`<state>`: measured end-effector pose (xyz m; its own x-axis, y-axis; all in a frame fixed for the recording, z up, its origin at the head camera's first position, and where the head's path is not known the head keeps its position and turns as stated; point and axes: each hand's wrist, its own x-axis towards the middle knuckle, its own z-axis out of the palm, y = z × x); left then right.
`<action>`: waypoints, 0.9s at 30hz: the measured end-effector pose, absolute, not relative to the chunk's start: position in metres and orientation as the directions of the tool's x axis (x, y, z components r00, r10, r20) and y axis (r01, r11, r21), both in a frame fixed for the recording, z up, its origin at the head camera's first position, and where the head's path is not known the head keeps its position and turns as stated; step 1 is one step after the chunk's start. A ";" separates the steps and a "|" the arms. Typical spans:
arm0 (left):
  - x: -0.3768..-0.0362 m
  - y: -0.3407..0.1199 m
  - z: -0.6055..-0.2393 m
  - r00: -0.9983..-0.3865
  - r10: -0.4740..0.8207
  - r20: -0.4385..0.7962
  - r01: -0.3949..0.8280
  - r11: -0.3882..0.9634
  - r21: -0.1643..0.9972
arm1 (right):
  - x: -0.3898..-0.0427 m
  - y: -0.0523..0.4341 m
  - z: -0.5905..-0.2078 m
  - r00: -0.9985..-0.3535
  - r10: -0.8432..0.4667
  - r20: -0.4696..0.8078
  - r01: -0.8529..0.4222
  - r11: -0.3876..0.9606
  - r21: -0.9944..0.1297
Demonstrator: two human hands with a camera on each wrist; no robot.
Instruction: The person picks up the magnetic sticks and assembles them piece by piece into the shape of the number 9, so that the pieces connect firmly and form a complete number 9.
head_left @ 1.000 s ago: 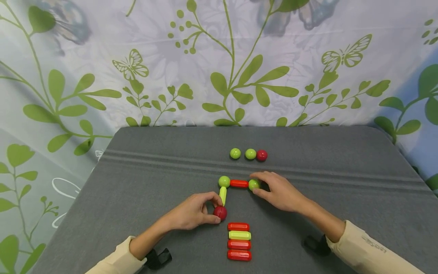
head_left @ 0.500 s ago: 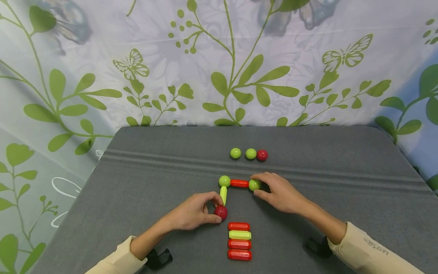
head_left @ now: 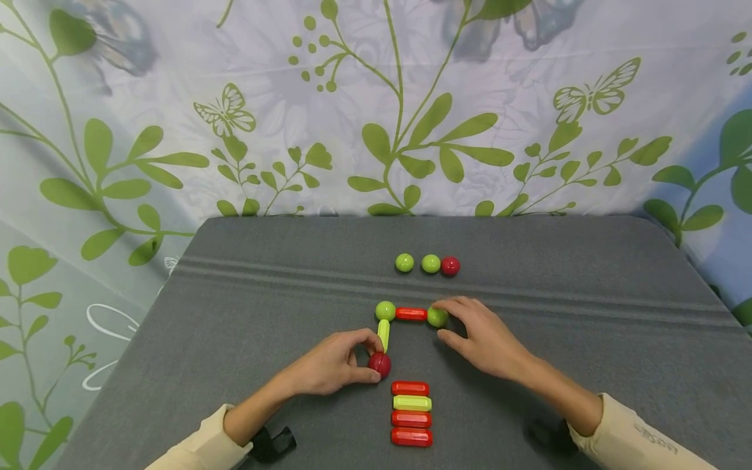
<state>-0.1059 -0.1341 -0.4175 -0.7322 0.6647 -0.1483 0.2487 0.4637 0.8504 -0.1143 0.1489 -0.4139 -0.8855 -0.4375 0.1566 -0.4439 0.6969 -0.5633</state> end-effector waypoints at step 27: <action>-0.107 -0.135 -0.418 -0.733 0.663 -0.154 0.241 0.464 0.852 | -0.075 0.134 -0.408 -0.898 -0.413 0.149 -0.379 0.555 -0.741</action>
<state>-0.1067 -0.1345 -0.4180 -0.7326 0.6630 -0.1539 0.2409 0.4640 0.8525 -0.0748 0.1344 -0.4078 -0.8982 -0.4134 0.1495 -0.3787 0.5549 -0.7407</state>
